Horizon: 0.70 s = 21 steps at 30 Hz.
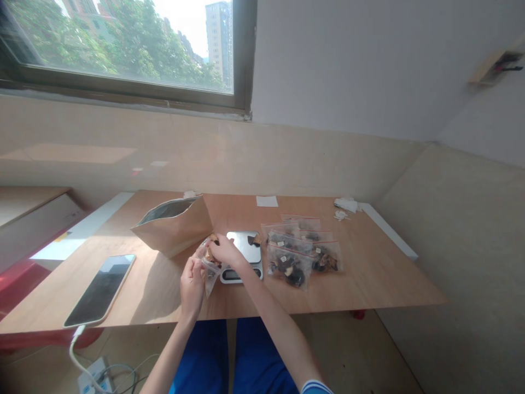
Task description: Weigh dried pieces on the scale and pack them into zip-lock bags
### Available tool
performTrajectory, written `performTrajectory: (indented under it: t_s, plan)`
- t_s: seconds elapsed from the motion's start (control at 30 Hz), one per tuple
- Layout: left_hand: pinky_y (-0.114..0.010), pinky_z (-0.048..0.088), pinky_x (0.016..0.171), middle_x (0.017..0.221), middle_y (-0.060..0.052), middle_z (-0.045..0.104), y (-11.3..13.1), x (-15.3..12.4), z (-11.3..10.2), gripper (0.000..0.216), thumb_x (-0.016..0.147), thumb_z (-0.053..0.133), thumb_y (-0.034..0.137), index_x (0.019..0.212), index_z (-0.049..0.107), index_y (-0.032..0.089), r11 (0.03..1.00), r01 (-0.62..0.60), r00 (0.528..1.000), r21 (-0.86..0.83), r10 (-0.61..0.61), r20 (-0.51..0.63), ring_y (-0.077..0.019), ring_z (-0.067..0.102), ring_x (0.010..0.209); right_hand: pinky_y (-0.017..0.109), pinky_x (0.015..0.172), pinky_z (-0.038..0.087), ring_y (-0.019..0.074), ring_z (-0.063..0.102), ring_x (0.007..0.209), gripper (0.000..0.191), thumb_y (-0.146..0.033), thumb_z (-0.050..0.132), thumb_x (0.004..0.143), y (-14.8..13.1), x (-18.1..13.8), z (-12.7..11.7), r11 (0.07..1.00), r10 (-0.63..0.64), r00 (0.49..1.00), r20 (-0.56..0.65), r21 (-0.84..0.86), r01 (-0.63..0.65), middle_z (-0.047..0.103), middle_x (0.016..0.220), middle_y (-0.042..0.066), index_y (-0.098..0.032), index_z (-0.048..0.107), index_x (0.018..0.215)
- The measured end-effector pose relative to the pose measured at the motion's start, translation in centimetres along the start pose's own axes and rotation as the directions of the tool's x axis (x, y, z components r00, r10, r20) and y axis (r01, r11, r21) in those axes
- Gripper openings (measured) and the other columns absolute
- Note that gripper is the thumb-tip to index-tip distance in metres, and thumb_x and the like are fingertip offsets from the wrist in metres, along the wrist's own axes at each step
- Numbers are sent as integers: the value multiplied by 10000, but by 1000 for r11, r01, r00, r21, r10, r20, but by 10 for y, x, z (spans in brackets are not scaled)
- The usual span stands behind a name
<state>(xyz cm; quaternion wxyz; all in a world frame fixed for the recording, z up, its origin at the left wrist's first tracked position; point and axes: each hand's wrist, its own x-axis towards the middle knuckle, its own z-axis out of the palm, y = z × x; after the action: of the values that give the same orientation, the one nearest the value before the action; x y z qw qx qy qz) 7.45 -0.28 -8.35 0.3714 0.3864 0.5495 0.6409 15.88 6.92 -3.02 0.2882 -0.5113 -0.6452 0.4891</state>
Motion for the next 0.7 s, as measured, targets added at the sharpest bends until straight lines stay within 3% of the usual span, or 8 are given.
performTrajectory:
  t_s: [0.17,0.33,0.43,0.53,0.7]
  plan:
    - [-337,473,840,1068,-90,629,-4,0,-1,267,808,461,428,814,575,187,999,18,998,-42,-21,-56,-205,572,1031,233,604,415,139,549,646,150,-224,491,793,1,-3,-2,962,-102,994,-31,-259,90,582,617,-16,-184,536,656]
    - [-279,498,698,801,-40,619,-5,2,-5,233,793,471,413,727,518,194,999,31,996,-40,-34,-79,-155,599,774,260,654,452,148,604,679,140,-245,499,800,0,-3,-4,978,-126,992,20,-162,127,661,743,24,-177,608,857]
    - [-227,475,609,614,28,494,-9,3,-9,260,791,462,427,669,453,197,999,25,995,-27,-28,-93,-104,517,590,261,706,461,142,608,771,183,-206,442,823,4,4,-10,980,-181,970,-164,-111,164,667,844,37,-173,621,847]
    - [-201,451,566,554,54,398,-13,4,-13,296,789,453,442,625,398,201,1000,7,993,-6,-7,-115,-86,446,521,268,758,454,132,593,808,243,-123,368,834,19,15,-18,957,-258,919,-297,-209,202,645,884,39,-163,606,864]
    - [-245,484,619,636,0,549,-13,1,-16,299,791,435,462,632,413,209,1000,-6,995,1,6,-101,-131,559,635,314,877,401,180,532,966,217,-55,425,809,57,23,-20,761,-348,935,-67,-602,240,600,971,98,-130,594,922]
